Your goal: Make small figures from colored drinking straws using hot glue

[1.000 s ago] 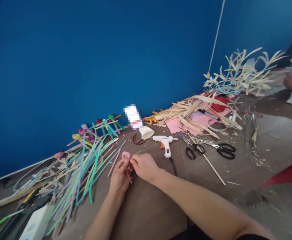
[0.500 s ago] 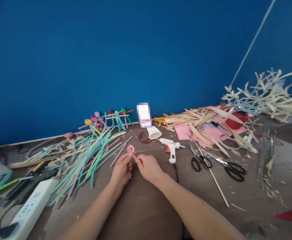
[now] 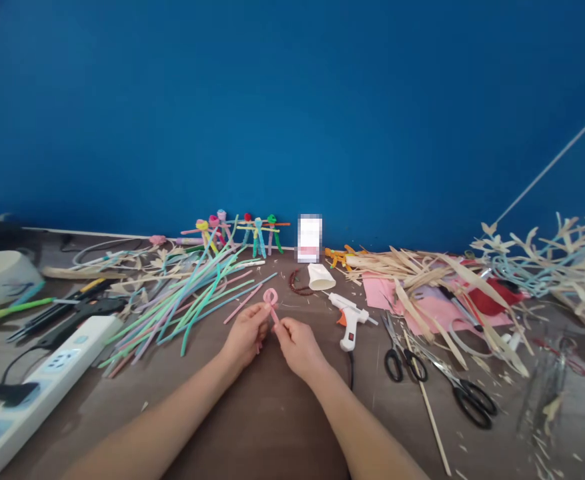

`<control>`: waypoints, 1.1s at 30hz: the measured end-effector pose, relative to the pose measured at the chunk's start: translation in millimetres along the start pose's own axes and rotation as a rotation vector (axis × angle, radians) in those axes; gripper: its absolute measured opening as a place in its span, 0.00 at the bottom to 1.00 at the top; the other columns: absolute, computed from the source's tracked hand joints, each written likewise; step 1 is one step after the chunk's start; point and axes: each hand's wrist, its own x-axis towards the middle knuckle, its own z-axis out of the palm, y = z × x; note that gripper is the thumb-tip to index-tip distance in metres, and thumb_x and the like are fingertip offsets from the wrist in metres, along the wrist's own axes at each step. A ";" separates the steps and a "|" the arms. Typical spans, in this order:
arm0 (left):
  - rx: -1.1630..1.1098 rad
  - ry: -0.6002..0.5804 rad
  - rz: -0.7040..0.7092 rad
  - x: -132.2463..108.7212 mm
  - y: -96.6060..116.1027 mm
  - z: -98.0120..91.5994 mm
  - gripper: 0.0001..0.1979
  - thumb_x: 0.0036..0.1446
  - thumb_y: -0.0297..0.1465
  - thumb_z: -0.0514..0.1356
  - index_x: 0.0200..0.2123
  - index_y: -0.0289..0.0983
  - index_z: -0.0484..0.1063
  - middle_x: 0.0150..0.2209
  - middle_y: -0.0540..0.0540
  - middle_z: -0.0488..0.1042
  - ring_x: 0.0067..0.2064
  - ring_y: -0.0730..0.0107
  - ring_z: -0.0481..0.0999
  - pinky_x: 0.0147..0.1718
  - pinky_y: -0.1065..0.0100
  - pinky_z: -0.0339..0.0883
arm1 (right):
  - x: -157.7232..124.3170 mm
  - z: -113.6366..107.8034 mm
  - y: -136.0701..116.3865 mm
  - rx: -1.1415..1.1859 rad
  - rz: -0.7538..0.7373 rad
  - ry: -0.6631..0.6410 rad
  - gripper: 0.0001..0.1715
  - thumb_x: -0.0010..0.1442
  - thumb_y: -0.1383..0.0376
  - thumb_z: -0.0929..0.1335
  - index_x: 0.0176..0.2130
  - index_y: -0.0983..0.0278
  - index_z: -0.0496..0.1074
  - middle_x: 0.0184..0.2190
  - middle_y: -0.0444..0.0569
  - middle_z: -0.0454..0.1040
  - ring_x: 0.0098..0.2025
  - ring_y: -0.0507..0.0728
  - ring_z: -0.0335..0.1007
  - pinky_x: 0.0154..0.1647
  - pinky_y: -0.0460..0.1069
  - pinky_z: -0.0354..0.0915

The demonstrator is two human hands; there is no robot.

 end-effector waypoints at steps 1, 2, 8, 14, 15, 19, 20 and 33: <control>0.011 -0.013 -0.002 -0.5 0.2 0.6 0.16 0.42 0.41 0.60 0.29 0.32 0.68 0.11 0.61 0.49 0.12 0.86 0.44 0.12 0.79 0.36 | 0.3 0.5 1.1 0.042 0.014 -0.020 0.15 0.58 0.61 0.56 0.28 0.65 0.65 0.13 0.39 0.60 0.16 0.48 0.55 0.19 0.42 0.53; 0.029 -0.033 -0.006 -1.2 0.2 1.4 0.16 0.42 0.41 0.60 0.29 0.32 0.68 0.11 0.60 0.50 0.13 0.86 0.46 0.12 0.79 0.37 | 0.8 0.5 2.2 0.084 0.028 -0.024 0.15 0.58 0.60 0.56 0.28 0.64 0.64 0.12 0.38 0.58 0.15 0.48 0.53 0.17 0.42 0.52; 0.184 -0.152 0.008 -7.7 -1.5 6.9 0.16 0.48 0.43 0.54 0.24 0.34 0.66 0.14 0.57 0.54 0.13 0.83 0.50 0.11 0.78 0.41 | 6.0 -4.5 9.4 0.248 0.108 0.135 0.15 0.56 0.57 0.56 0.28 0.64 0.62 0.10 0.35 0.53 0.11 0.47 0.46 0.12 0.42 0.45; 0.117 -0.126 0.074 -5.2 -2.5 9.4 0.15 0.47 0.41 0.56 0.26 0.33 0.67 0.13 0.59 0.49 0.14 0.83 0.45 0.12 0.77 0.38 | 6.5 -3.9 11.0 0.233 0.089 0.145 0.17 0.56 0.55 0.56 0.28 0.64 0.63 0.10 0.36 0.53 0.11 0.46 0.47 0.12 0.42 0.46; 0.119 -0.110 0.087 -4.8 -3.3 9.6 0.15 0.48 0.41 0.56 0.25 0.33 0.67 0.13 0.59 0.49 0.14 0.83 0.45 0.12 0.77 0.38 | 6.4 -3.6 10.5 0.230 0.087 0.139 0.17 0.56 0.54 0.56 0.28 0.64 0.63 0.09 0.36 0.53 0.11 0.46 0.47 0.12 0.42 0.46; 0.124 -0.054 0.142 -5.5 -7.2 10.0 0.15 0.47 0.41 0.56 0.25 0.33 0.68 0.13 0.58 0.50 0.14 0.83 0.47 0.13 0.78 0.41 | 6.8 -3.9 9.2 0.232 0.120 0.122 0.17 0.55 0.54 0.57 0.29 0.64 0.64 0.09 0.36 0.53 0.11 0.47 0.47 0.12 0.42 0.46; 0.136 -0.052 0.144 -6.2 -7.5 9.9 0.15 0.47 0.41 0.56 0.26 0.33 0.68 0.13 0.58 0.52 0.14 0.82 0.49 0.13 0.78 0.43 | 7.0 -4.3 9.4 0.230 0.125 0.115 0.17 0.55 0.54 0.57 0.29 0.64 0.64 0.09 0.36 0.53 0.11 0.47 0.47 0.12 0.42 0.46; 0.176 0.210 0.110 -13.0 -6.8 12.9 0.12 0.45 0.33 0.57 0.35 0.36 0.69 0.32 0.45 0.69 0.31 0.72 0.68 0.28 0.72 0.62 | 10.7 -6.9 25.0 0.196 0.122 0.155 0.14 0.56 0.59 0.56 0.36 0.64 0.62 0.11 0.35 0.57 0.11 0.46 0.49 0.11 0.40 0.48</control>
